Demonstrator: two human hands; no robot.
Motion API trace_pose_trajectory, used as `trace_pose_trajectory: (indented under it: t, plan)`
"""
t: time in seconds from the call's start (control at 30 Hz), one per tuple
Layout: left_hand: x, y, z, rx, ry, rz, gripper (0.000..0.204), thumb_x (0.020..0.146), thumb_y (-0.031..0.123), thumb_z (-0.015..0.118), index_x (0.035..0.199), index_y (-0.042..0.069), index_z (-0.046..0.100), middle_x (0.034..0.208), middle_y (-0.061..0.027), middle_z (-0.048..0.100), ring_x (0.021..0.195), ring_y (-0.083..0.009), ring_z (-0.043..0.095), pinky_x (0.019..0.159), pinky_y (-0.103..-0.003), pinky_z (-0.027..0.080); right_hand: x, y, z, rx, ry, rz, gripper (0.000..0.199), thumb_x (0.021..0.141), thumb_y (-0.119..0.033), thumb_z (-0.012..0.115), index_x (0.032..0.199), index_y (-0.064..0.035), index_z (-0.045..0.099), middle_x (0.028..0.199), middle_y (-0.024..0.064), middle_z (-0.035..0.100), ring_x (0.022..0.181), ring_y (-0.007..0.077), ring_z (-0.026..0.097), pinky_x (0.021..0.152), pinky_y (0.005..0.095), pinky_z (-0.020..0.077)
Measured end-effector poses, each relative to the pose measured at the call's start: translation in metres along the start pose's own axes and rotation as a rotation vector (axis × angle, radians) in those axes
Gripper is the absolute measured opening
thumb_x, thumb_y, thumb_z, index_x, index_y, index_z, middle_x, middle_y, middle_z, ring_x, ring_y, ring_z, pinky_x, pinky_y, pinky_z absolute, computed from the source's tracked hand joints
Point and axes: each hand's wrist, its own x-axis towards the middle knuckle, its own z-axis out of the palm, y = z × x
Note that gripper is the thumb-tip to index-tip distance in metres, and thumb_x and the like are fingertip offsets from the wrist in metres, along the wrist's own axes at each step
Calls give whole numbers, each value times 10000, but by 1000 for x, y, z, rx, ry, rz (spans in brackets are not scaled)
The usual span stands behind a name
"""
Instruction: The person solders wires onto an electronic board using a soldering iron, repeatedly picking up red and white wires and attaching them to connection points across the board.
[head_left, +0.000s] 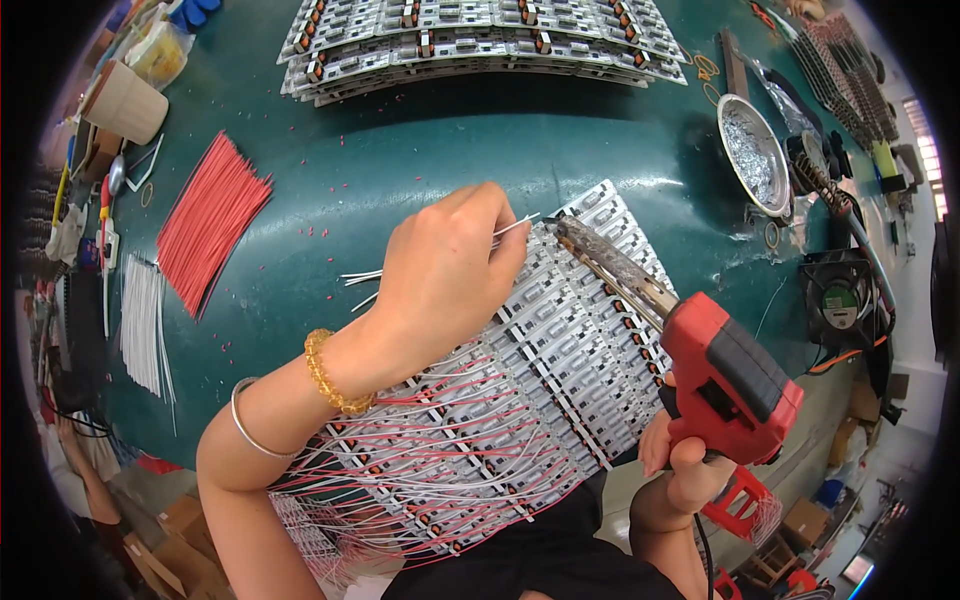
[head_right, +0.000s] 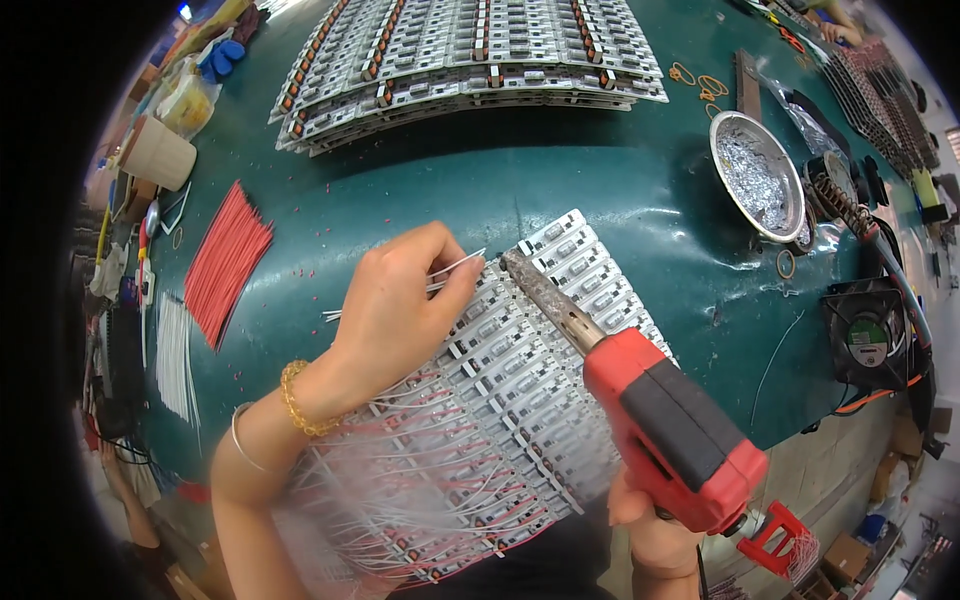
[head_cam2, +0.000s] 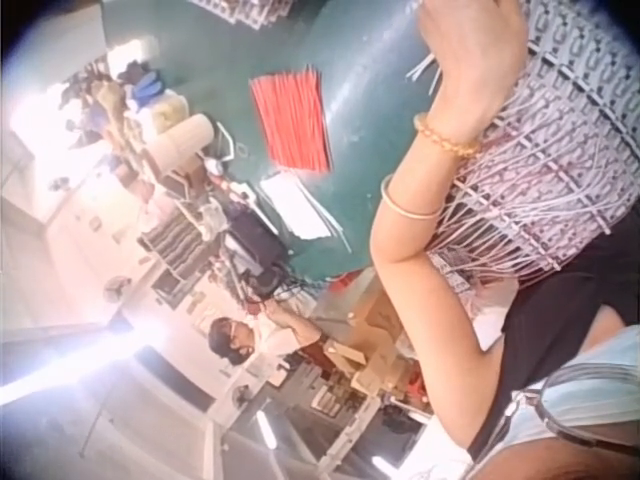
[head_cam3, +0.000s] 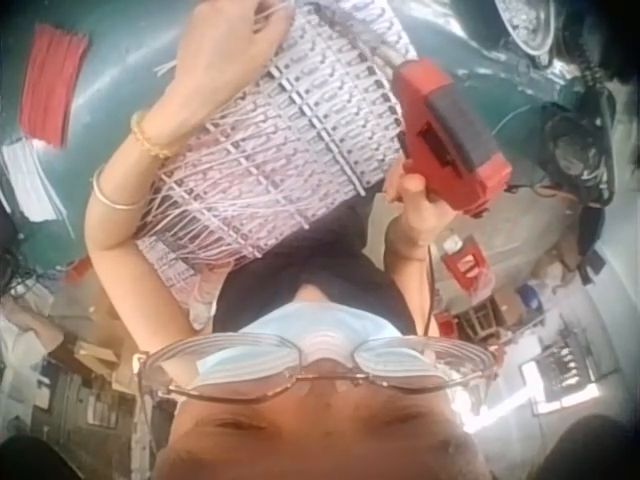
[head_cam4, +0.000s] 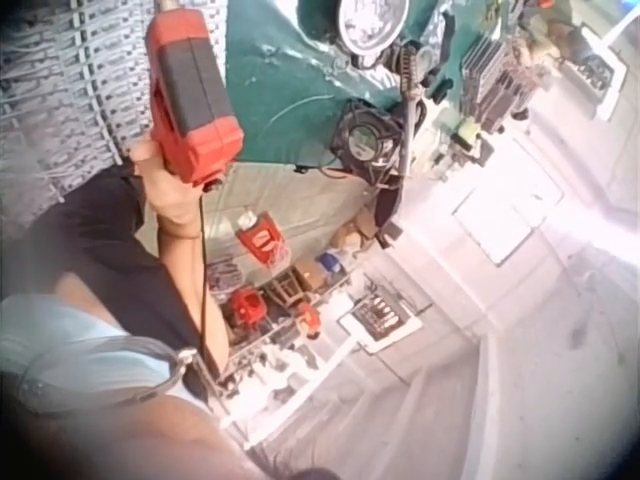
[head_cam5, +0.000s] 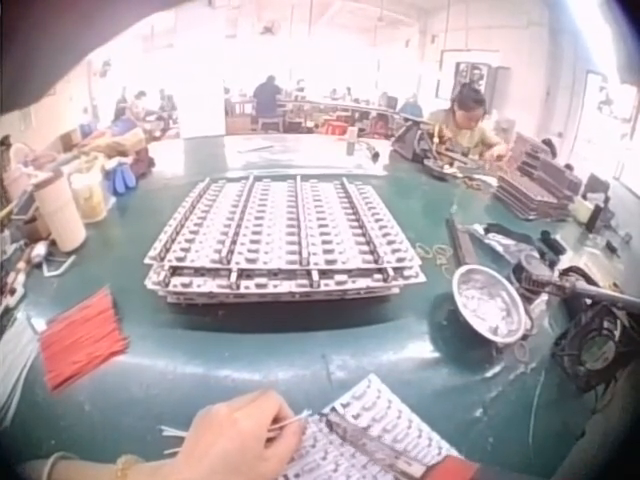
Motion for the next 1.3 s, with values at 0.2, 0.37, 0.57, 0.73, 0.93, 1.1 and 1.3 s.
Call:
trace_pose_trajectory:
  t: [0.2, 0.37, 0.57, 0.73, 0.93, 1.1, 1.3]
  plan:
    - [-1, 1, 0, 4, -2, -3, 191, 814, 113, 609, 718, -36, 537, 678, -162, 596, 595, -260, 584, 551, -333, 457, 2, -11, 13, 87, 66, 39, 823, 754, -489, 661, 1150, 179, 391, 437, 19, 415, 333, 93, 377, 341, 220, 296]
    - [-3, 1, 2, 29, 40, 16, 185, 819, 114, 611, 734, -34, 538, 685, -162, 594, 601, -272, 580, 550, -338, 447, 2, -9, 11, 117, 56, 52, 788, 769, -479, 653, 1135, 171, 399, 442, 21, 418, 333, 95, 381, 341, 221, 302]
    - [-3, -1, 3, 31, 59, 21, 184, 819, 121, 618, 753, -31, 540, 680, -157, 587, 596, -280, 573, 549, -346, 444, 3, -10, 12, 129, 39, 108, 666, 779, -425, 668, 1063, 138, 455, 453, 30, 431, 339, 107, 407, 347, 225, 326]
    - [-3, -2, 3, 41, 47, 27, 182, 818, 121, 619, 751, -29, 541, 686, -156, 589, 590, -276, 570, 545, -343, 443, 0, -14, 13, 93, 39, 118, 692, 765, -428, 681, 1082, 143, 449, 452, 31, 432, 340, 104, 402, 342, 222, 314]
    - [-3, 0, 2, 34, 44, 18, 183, 817, 120, 620, 746, -28, 540, 690, -155, 589, 594, -278, 570, 545, -343, 442, -6, -11, 8, 120, 85, 75, 809, 753, -455, 679, 1156, 179, 378, 437, 20, 417, 333, 97, 393, 338, 220, 309]
    - [-3, 1, 2, 37, 42, 20, 180, 818, 117, 615, 743, -28, 538, 683, -155, 586, 590, -279, 566, 544, -344, 438, -3, -13, 7, 130, 33, 73, 816, 755, -458, 674, 1161, 180, 367, 438, 19, 420, 330, 95, 391, 339, 218, 309]
    - [-4, 1, 1, 16, 64, 18, 150, 801, 92, 628, 750, -22, 545, 740, -135, 572, 617, -256, 556, 544, -326, 430, -5, -10, 4, 146, 48, 37, 837, 765, -490, 648, 1170, 181, 354, 438, 16, 419, 334, 97, 400, 340, 218, 316]
